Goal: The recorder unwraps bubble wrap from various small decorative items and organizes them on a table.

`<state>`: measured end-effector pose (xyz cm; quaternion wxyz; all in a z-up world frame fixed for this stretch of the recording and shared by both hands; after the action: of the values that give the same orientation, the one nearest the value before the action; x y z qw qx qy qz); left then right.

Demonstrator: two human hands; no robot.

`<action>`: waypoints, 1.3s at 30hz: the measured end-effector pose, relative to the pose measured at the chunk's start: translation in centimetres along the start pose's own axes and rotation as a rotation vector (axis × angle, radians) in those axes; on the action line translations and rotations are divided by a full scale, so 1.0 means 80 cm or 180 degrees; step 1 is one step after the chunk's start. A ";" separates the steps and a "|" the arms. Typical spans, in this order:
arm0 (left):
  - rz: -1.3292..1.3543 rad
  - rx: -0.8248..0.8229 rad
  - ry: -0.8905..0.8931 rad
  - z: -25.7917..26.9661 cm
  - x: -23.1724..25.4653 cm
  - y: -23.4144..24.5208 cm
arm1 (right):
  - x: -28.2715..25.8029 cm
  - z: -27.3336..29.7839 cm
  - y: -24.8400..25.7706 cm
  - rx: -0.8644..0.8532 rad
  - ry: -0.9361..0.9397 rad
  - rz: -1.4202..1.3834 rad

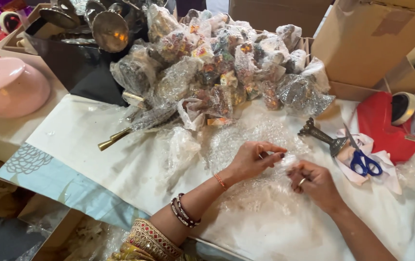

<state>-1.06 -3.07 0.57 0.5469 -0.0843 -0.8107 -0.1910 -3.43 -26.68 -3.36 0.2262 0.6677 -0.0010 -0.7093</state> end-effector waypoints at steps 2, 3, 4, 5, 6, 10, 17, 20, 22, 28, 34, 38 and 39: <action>-0.0243 -0.0121 -0.0118 0.005 0.021 0.001 | 0.014 -0.005 0.007 0.0113 0.0227 -0.0285; -0.0483 -0.0257 -0.0242 0.007 0.031 0.000 | 0.021 -0.006 0.012 0.0246 0.0450 -0.0571; -0.0481 -0.0253 -0.0236 0.010 0.043 0.000 | 0.017 -0.005 0.011 0.0240 0.0446 -0.0572; -0.0691 -0.0350 -0.0381 0.012 0.055 -0.001 | 0.012 -0.006 0.011 0.0324 0.0533 -0.0726; -0.0901 -0.0448 -0.0524 0.014 0.068 -0.003 | 0.007 -0.006 0.011 0.0408 0.0621 -0.0881; -0.0899 -0.0375 -0.0857 0.019 0.049 -0.009 | -0.011 0.000 0.005 0.0549 0.0573 -0.0827; -0.0596 -0.0127 -0.0598 0.018 0.065 0.000 | -0.005 0.000 0.010 0.0750 0.0566 -0.0681; -0.0524 -0.0218 -0.0565 0.020 0.072 -0.001 | 0.009 -0.002 0.012 0.0611 0.0520 -0.0482; -0.0578 -0.0290 -0.0645 0.018 0.063 -0.004 | 0.017 -0.004 0.010 0.0468 0.0533 -0.0230; -0.1276 -0.0368 -0.0937 0.014 0.023 -0.011 | -0.002 0.004 -0.003 0.0412 0.0539 0.0297; -0.0430 0.0480 -0.0325 0.003 0.010 0.009 | -0.092 0.028 -0.031 0.1220 0.1220 0.1695; 0.1199 0.0908 0.0171 -0.018 -0.065 0.021 | -0.104 0.032 -0.041 0.1061 0.1815 0.2660; 0.1680 0.1042 0.0221 -0.021 -0.087 0.023 | -0.108 0.033 -0.044 0.0909 0.2114 0.2869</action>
<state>3.73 -1.55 -4.87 0.6114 -0.1962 -0.7616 0.0879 -6.98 -21.52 4.01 0.4018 0.8120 -0.3101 -0.2881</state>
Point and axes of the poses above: each hand's wrist, its own z-axis away from the middle knuckle, its own y-axis out of the back of the hand, x = y × z, the point moved 2 cm from there along -z, towards the middle knuckle, and after that the axes turned 5 degrees about z, right-handed, at the moved point
